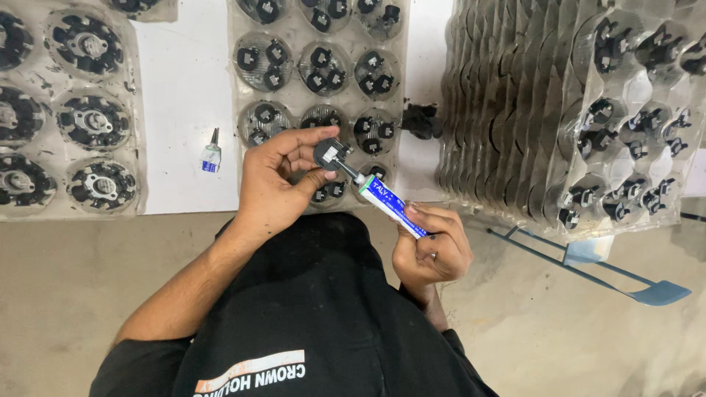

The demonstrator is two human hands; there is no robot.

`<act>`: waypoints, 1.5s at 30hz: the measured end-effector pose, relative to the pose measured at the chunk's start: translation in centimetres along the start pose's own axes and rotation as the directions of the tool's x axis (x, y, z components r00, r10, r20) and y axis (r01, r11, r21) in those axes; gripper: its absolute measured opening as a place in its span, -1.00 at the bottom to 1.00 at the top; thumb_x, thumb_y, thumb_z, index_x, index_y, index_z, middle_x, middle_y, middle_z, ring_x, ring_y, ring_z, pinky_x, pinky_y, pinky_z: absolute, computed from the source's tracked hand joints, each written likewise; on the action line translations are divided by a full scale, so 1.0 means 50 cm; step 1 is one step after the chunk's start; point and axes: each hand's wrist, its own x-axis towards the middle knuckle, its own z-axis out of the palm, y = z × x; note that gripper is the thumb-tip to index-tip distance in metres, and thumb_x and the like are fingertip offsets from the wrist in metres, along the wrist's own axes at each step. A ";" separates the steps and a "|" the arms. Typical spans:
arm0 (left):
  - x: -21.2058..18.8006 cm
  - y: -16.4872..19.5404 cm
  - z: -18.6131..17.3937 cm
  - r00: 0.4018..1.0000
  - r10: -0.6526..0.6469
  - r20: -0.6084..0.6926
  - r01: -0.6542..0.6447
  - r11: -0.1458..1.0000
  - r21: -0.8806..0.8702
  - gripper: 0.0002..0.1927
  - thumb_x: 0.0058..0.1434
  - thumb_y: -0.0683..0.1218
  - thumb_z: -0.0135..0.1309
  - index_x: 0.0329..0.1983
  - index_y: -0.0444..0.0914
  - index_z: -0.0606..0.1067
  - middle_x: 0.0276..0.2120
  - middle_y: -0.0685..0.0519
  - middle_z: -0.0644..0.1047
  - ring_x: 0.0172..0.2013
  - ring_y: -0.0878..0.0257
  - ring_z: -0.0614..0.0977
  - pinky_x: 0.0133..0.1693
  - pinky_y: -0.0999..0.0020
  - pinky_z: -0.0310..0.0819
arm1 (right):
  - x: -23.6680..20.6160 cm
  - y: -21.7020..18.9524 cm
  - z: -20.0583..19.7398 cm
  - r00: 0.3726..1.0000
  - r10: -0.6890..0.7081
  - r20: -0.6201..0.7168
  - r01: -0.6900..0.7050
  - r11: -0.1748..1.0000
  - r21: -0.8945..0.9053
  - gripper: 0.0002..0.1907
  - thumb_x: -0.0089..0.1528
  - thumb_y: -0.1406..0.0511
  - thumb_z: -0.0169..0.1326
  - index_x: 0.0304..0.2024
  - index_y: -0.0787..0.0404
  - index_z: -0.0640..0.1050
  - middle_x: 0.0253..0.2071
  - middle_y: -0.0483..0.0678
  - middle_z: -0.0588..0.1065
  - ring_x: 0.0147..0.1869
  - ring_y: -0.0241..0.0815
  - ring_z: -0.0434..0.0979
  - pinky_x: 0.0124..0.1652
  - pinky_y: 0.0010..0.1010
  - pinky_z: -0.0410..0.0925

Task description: The person holds a tube of adhesive and squeezes it onto black round components arranged in clear plastic trays, working through them one at a time. They briefly wipe the tube with a cloth and continue applying adhesive to more components, then lift and reposition a filled tray on the workbench.

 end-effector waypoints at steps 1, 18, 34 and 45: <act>-0.001 0.000 -0.002 1.000 -0.005 0.003 0.005 1.000 -0.008 -0.49 0.20 -0.51 0.12 0.22 -0.40 0.47 -0.04 0.00 0.61 -0.04 0.33 0.67 0.05 0.43 0.67 | -0.002 -0.002 0.001 1.000 0.001 0.000 -0.001 1.000 -0.005 -0.44 0.03 0.72 0.21 -0.55 0.20 0.12 -0.29 0.11 0.58 -0.14 0.03 0.68 -0.19 -0.28 0.56; -0.010 -0.040 -0.016 0.990 -0.135 0.029 0.137 0.949 -0.285 -0.50 0.26 -0.45 0.11 0.27 -0.38 0.44 0.07 0.04 0.59 0.02 0.38 0.63 0.11 0.44 0.60 | -0.015 -0.011 0.014 0.999 -0.044 0.000 0.044 0.997 -0.067 -0.45 0.08 0.65 0.31 -0.48 0.22 0.17 -0.27 0.10 0.57 -0.15 0.04 0.67 -0.16 -0.28 0.55; -0.045 -0.067 -0.003 0.951 -0.256 0.175 0.305 0.871 -0.385 -0.61 0.38 -0.19 0.14 0.26 -0.34 0.50 -0.23 0.08 0.62 -0.27 0.38 0.59 -0.18 0.46 0.56 | -0.034 -0.010 0.008 0.999 0.017 -0.028 -0.018 0.999 -0.027 -0.46 0.16 0.64 0.29 -0.46 0.22 0.15 -0.27 0.09 0.54 -0.09 0.04 0.64 -0.07 -0.12 0.63; -0.042 -0.073 0.009 0.940 -0.283 0.189 0.340 0.812 -0.475 -0.59 0.37 -0.11 0.13 0.25 -0.35 0.48 -0.06 0.11 0.63 -0.25 0.36 0.60 -0.20 0.40 0.58 | -0.028 -0.001 -0.008 0.999 0.029 -0.017 -0.029 1.000 0.003 -0.48 0.14 0.67 0.25 -0.47 0.23 0.16 -0.25 0.12 0.56 -0.14 0.02 0.65 -0.13 -0.17 0.60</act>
